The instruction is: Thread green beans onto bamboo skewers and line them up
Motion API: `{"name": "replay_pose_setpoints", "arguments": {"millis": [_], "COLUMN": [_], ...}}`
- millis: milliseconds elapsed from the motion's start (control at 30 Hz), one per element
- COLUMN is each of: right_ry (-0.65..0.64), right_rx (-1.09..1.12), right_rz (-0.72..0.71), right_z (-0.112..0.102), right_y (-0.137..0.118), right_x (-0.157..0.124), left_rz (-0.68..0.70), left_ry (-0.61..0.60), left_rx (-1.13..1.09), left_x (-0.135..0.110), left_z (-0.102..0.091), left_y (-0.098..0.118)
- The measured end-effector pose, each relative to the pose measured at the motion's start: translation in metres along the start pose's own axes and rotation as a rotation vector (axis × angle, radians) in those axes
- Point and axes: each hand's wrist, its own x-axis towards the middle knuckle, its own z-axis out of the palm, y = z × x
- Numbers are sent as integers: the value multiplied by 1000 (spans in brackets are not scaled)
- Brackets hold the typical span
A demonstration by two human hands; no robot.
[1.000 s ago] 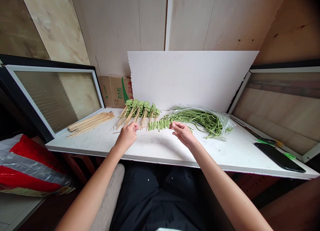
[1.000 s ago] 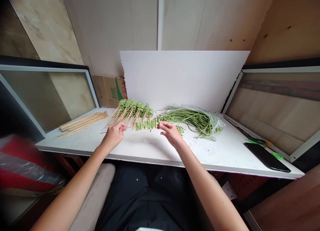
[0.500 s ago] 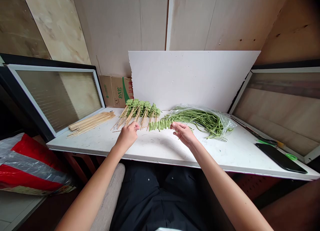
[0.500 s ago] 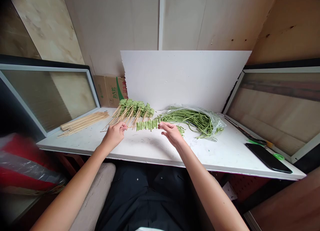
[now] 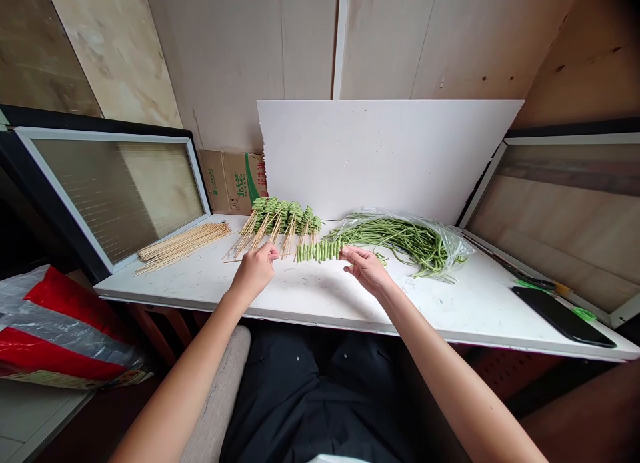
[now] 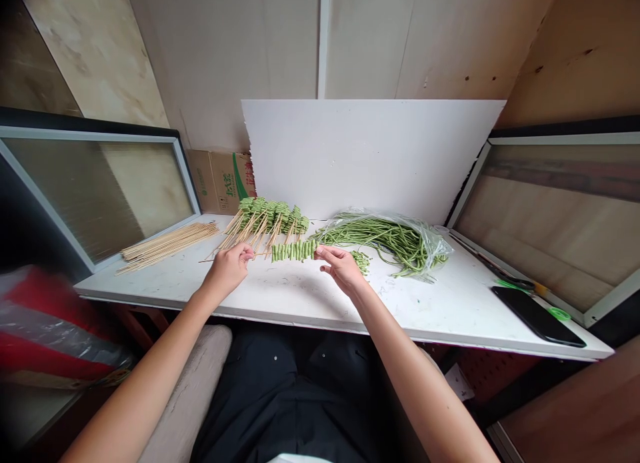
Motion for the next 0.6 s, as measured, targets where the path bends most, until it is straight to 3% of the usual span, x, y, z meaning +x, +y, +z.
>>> {"name": "replay_pose_setpoints", "arguments": {"millis": [600], "right_ry": [27], "right_rx": [-1], "right_rz": [-22], "right_z": [3], "right_y": [0], "right_x": [-2], "left_rz": [-7], "left_ry": [-46], "left_rx": [8], "left_x": [-1], "left_z": [2], "left_y": [-7]}}
